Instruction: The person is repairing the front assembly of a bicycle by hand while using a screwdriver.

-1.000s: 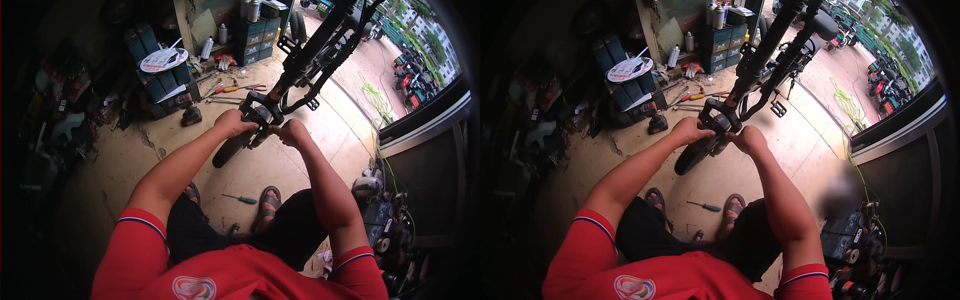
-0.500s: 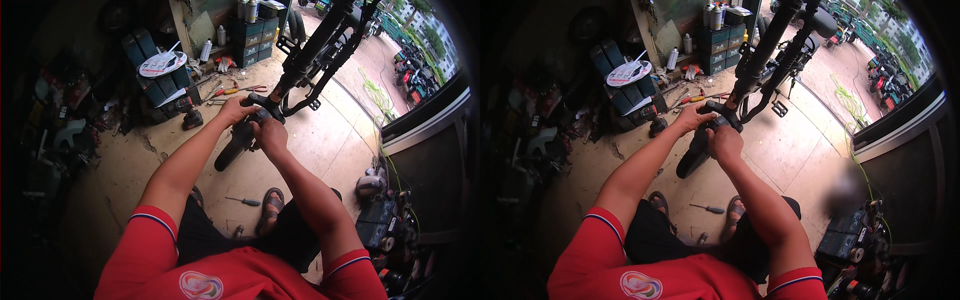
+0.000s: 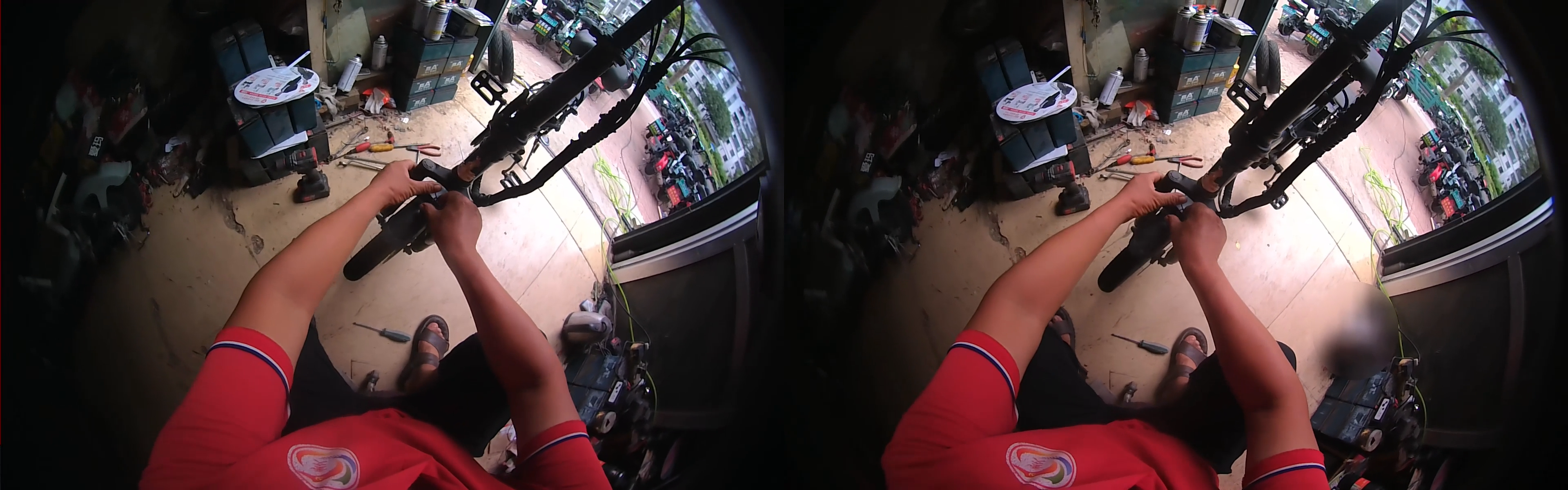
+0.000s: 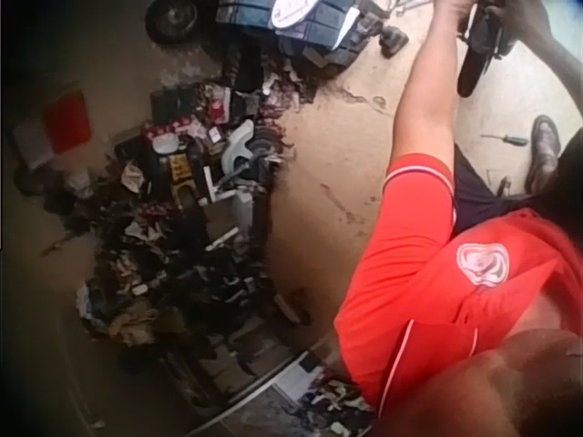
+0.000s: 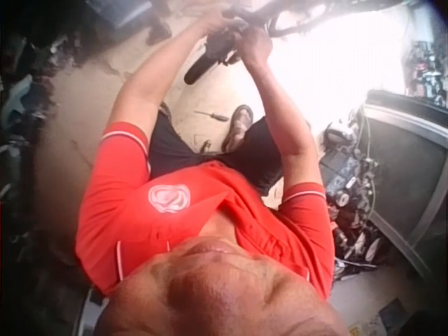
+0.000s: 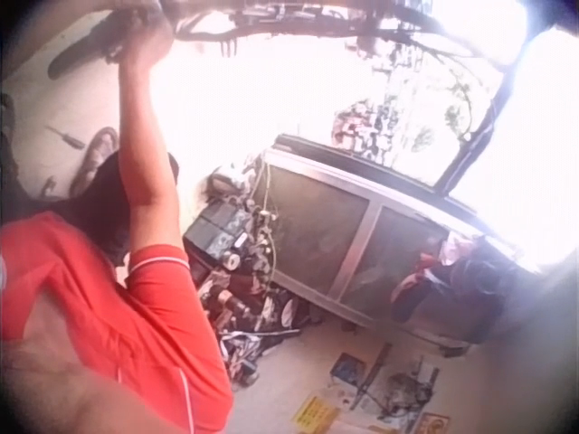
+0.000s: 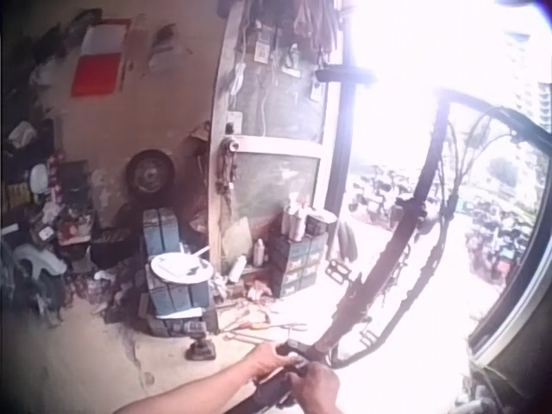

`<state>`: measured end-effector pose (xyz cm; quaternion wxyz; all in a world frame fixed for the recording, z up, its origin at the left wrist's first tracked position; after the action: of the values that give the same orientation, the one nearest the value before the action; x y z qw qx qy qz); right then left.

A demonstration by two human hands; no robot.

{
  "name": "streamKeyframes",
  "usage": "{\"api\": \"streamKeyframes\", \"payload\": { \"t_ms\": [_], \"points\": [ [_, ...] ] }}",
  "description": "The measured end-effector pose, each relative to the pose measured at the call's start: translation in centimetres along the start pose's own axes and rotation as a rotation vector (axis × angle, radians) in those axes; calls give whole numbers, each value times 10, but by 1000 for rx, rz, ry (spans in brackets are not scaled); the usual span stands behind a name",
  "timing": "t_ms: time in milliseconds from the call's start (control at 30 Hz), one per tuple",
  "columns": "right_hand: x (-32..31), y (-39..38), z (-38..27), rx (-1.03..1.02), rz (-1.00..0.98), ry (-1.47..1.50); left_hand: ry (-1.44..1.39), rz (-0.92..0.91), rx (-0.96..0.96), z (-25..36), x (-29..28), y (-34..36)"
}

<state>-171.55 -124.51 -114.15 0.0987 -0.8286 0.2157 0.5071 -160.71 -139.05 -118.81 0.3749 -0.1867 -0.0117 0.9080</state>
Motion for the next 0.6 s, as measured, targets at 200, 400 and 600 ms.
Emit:
{"api": "streamKeyframes", "payload": {
  "t_ms": [200,400,600],
  "points": [
    [7,0,-1,28,91,36,67,75,-87,-4,4,8],
    [7,1,-10,39,82,63,-32,41,-71,-17,2,23],
    [9,4,-6,24,58,97,-151,-86,-97,-6,-5,20]
  ]
}}
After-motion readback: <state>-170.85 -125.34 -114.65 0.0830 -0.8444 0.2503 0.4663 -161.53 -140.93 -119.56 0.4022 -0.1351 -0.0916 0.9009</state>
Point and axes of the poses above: each hand's wrist, its own y-axis towards the middle knuckle, its own x-axis out of the palm, z = x × y, the point moved 1 cm from there along y, towards the middle knuckle, and after that the axes turned 5 degrees about -z, right-handed, at the moved point
